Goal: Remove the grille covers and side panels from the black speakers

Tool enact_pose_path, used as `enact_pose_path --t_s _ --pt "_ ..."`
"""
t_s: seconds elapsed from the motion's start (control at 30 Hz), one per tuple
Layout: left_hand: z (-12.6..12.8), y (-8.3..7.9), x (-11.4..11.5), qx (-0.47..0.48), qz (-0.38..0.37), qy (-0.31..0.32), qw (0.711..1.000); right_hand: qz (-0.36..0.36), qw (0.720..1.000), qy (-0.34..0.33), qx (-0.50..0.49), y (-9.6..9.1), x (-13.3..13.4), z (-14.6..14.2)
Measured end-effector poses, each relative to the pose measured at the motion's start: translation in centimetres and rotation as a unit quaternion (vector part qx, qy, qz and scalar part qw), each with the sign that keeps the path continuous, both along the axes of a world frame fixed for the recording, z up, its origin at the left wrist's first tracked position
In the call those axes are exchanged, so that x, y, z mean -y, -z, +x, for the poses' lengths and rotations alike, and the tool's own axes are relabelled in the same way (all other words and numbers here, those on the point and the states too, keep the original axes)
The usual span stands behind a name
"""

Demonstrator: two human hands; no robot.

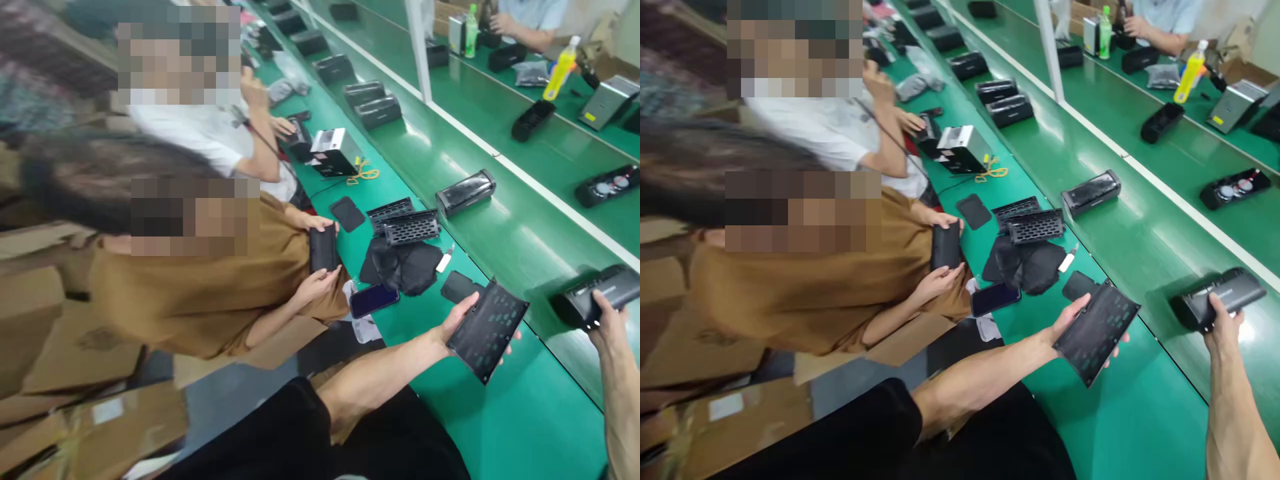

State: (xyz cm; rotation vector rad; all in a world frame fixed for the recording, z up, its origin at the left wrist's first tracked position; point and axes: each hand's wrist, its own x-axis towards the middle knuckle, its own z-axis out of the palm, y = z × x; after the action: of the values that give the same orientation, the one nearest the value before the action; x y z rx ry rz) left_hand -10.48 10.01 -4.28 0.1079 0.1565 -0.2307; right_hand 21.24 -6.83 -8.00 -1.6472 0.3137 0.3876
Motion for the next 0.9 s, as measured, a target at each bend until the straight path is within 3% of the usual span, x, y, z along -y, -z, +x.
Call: enact_pose_path --t_s 0.17,0.27,0.33,0.43,0.63,0.77,0.9 --pt "0.9 3.6 0.8 0.043 -0.020 -0.001 0.999 0.047 0.997 -0.040 -0.047 -4.6 3.0 -5.4" --pt "1.5 4.1 1.9 0.038 -0.006 -0.005 0.999 -0.005 0.997 -0.047 -0.062 -8.9 5.3 -10.7" --pt "2.2 3.9 3.0 0.015 0.011 -0.028 0.999 -0.031 0.991 -0.116 -0.055 -11.7 6.1 -14.0" --pt "3.5 2.8 5.2 -0.028 0.028 -0.049 0.998 -0.083 0.975 -0.204 -0.006 -14.8 6.2 -17.6" --pt "4.9 -1.1 8.9 -0.035 0.067 -0.088 0.993 -0.220 0.930 -0.271 0.117 -18.1 5.3 -21.4" --pt "4.3 -3.8 9.2 0.002 0.117 -0.110 0.987 -0.269 0.904 -0.290 0.163 -19.4 5.1 -22.7" --pt "3.8 -5.9 9.0 0.030 0.150 -0.143 0.978 -0.294 0.882 -0.307 0.203 -19.3 5.4 -22.6"
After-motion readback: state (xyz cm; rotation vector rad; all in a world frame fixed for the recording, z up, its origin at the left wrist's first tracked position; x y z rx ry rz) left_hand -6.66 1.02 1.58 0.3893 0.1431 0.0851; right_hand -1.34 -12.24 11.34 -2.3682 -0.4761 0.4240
